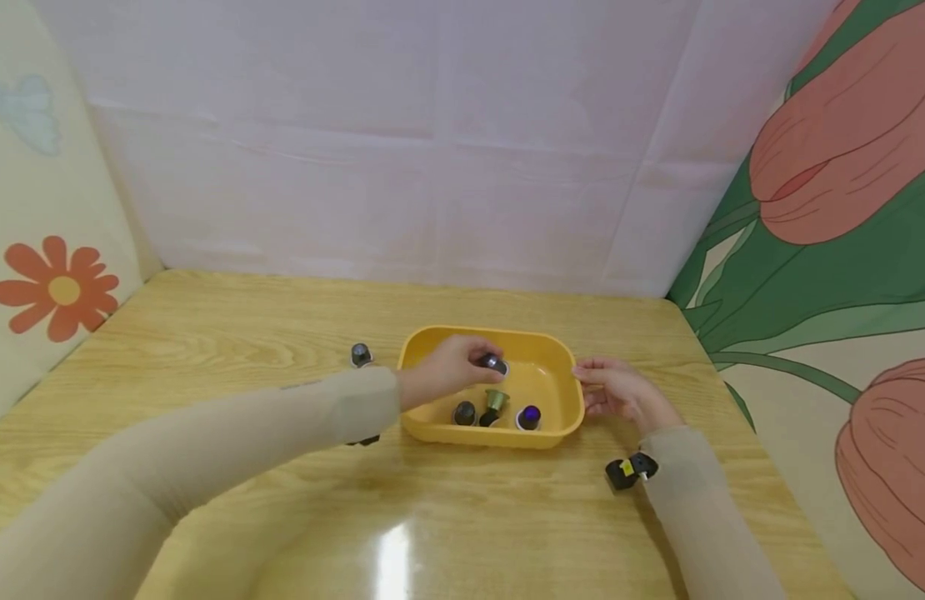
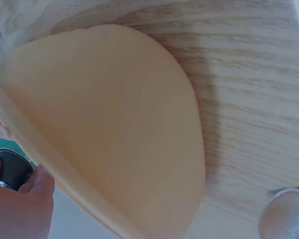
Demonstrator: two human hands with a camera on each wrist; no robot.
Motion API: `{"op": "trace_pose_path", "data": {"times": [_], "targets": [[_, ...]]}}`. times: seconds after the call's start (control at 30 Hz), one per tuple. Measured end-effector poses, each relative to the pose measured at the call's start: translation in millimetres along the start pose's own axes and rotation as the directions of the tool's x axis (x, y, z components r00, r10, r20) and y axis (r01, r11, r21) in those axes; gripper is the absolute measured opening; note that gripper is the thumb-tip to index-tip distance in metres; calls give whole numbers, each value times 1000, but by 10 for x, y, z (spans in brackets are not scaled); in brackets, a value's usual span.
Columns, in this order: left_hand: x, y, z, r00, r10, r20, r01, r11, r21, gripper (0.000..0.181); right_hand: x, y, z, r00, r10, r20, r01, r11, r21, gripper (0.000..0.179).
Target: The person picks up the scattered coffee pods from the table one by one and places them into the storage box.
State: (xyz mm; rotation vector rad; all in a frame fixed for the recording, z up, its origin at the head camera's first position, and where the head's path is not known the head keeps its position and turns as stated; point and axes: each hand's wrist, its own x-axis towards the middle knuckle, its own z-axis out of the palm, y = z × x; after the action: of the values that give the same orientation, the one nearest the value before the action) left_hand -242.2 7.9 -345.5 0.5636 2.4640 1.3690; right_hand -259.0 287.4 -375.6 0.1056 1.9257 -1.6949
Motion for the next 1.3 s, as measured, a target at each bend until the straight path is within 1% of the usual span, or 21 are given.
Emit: {"op": "trace_pose_path", "data": {"times": [0.27,0.43,0.6,0.73,0.87,0.93,1.07,1.2,1.23,1.3], "targets": [[52,51,61,1000,-25,1,25,999,-42,40,3,-4,-1,1000,4,-10,-4,1000,-13,12],[119,39,103,1000,-11,13,11,999,-38,39,-2,-7,-7,1000,5,-16,-5,1000,-14,12],[180,22,137,1000,-3,24,3,1000,-13,39,-4,-11,-6,1000,1,-15,-1,1000,-23,11],[217,39,146,1000,-4,26,3,999,33,39,-3,-11,-6,1000,3,-22,-4,1000,-30,11],[251,58,151,999,-12,35,10,998,63,39,5,-4,-6,1000,-2,-25,1,999,-45,12],[268,61,155,999,-20,45,18,998,62,38,9,-1,-3,1000,-8,-22,7,999,-49,12],[305,65,159,997,-34,66,30,998,52,40,16,5,2,1000,-17,-13,17,999,-42,10],[332,86,143,995,-53,79,52,998,20,44,15,5,5,1000,-22,-11,22,999,-38,11],[334,92,134,996,-58,75,58,998,7,45,15,5,6,1000,-21,-15,21,999,-38,11],[340,90,113,995,-75,72,79,995,-58,46,16,7,9,1000,-23,-20,22,999,-40,11]]}}
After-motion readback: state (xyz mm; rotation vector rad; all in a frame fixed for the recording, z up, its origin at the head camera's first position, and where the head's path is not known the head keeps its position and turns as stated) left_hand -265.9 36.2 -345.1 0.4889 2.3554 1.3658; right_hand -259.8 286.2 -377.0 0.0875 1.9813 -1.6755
